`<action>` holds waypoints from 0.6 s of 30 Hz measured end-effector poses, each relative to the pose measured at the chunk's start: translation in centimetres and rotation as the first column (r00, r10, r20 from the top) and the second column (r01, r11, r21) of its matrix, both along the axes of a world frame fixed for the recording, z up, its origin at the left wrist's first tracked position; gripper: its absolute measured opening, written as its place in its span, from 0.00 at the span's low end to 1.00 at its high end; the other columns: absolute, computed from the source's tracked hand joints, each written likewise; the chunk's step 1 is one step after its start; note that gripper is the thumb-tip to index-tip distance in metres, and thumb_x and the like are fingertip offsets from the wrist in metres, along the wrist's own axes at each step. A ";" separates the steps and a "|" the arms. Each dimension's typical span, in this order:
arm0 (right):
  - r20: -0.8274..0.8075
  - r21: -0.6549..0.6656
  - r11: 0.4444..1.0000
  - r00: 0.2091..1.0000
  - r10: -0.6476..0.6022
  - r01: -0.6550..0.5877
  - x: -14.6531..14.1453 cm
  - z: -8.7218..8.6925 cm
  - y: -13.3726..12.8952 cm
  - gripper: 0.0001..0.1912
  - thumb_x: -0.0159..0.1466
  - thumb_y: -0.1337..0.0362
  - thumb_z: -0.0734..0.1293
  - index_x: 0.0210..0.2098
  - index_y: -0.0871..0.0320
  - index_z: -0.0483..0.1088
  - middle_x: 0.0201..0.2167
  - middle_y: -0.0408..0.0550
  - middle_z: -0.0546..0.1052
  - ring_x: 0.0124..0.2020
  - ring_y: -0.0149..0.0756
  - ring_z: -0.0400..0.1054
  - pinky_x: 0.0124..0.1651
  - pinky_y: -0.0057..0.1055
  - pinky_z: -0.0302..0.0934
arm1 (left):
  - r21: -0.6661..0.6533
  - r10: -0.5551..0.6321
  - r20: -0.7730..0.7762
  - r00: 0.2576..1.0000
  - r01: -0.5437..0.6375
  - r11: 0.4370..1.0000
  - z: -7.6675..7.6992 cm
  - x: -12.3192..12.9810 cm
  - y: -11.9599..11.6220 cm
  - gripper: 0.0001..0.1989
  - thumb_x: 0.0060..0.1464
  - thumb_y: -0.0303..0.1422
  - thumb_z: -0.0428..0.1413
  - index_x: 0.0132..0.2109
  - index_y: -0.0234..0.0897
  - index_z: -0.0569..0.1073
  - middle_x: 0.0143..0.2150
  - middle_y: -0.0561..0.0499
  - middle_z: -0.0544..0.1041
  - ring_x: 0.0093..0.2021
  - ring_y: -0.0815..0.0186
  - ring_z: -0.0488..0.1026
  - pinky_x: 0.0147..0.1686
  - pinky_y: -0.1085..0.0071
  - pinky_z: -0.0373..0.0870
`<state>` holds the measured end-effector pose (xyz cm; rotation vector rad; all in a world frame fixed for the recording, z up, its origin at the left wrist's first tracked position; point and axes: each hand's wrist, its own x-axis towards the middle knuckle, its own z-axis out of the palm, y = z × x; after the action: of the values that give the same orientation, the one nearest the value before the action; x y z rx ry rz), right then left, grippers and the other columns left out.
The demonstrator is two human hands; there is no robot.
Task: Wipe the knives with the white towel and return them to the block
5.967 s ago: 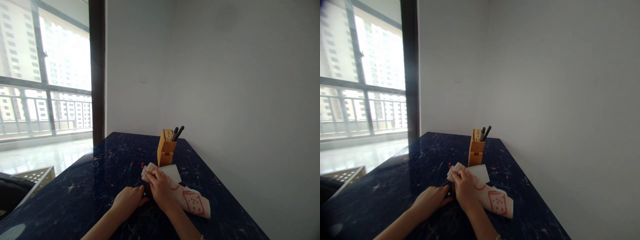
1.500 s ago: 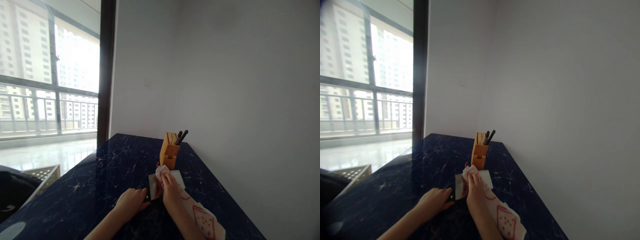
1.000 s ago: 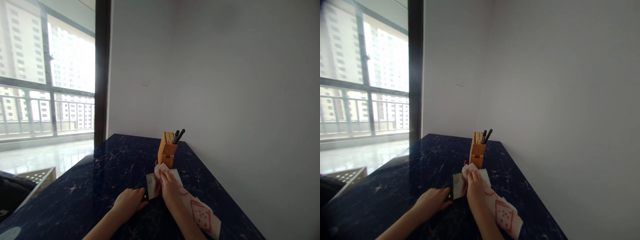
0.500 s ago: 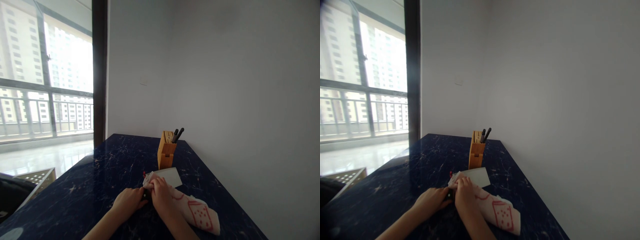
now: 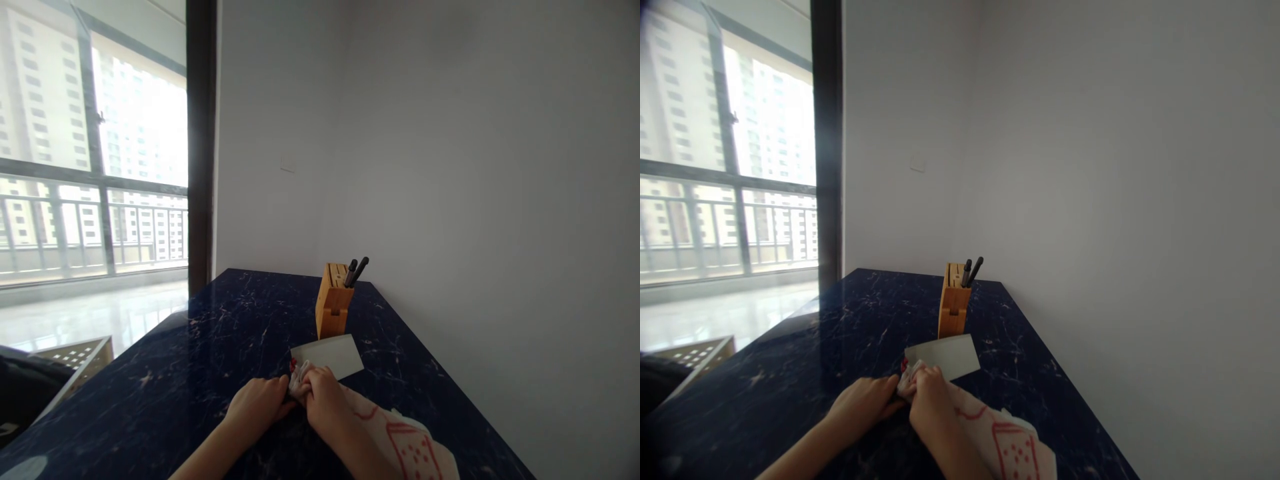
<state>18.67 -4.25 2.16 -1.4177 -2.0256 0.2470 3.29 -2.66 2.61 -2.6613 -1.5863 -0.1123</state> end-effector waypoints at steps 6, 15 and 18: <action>0.024 0.047 0.998 0.999 -0.041 0.040 -0.5 -0.1 0.1 0.13 0.55 0.78 0.55 0.29 0.60 0.68 0.33 0.50 0.72 0.39 0.37 0.62 0.43 0.31 0.54 | -0.027 -0.021 0.002 1.000 0.021 0.999 0.0 -0.2 0.0 0.19 0.54 0.44 0.42 0.43 0.37 0.69 0.36 0.43 0.77 0.36 0.54 0.75 0.34 0.63 0.69; 0.065 0.026 0.999 0.998 0.019 -0.021 -0.1 -0.4 -0.3 0.13 0.51 0.78 0.56 0.32 0.62 0.67 0.34 0.51 0.71 0.41 0.38 0.61 0.43 0.30 0.54 | -0.015 -0.017 0.002 1.000 0.017 1.000 -0.2 -0.2 0.3 0.20 0.55 0.46 0.41 0.40 0.37 0.69 0.33 0.44 0.77 0.34 0.53 0.75 0.32 0.63 0.69; 0.045 0.033 0.999 0.999 -0.011 0.009 -0.2 -0.5 0.0 0.13 0.53 0.77 0.55 0.32 0.61 0.67 0.35 0.51 0.71 0.41 0.37 0.61 0.44 0.30 0.54 | -0.021 -0.017 0.003 1.000 0.017 1.000 -0.5 -0.2 0.5 0.19 0.54 0.45 0.42 0.42 0.38 0.69 0.35 0.44 0.77 0.35 0.54 0.75 0.33 0.64 0.69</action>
<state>18.47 -4.29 1.62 -1.4246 -2.0494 0.1781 3.05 -2.20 2.16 -2.6926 -1.5748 -0.1008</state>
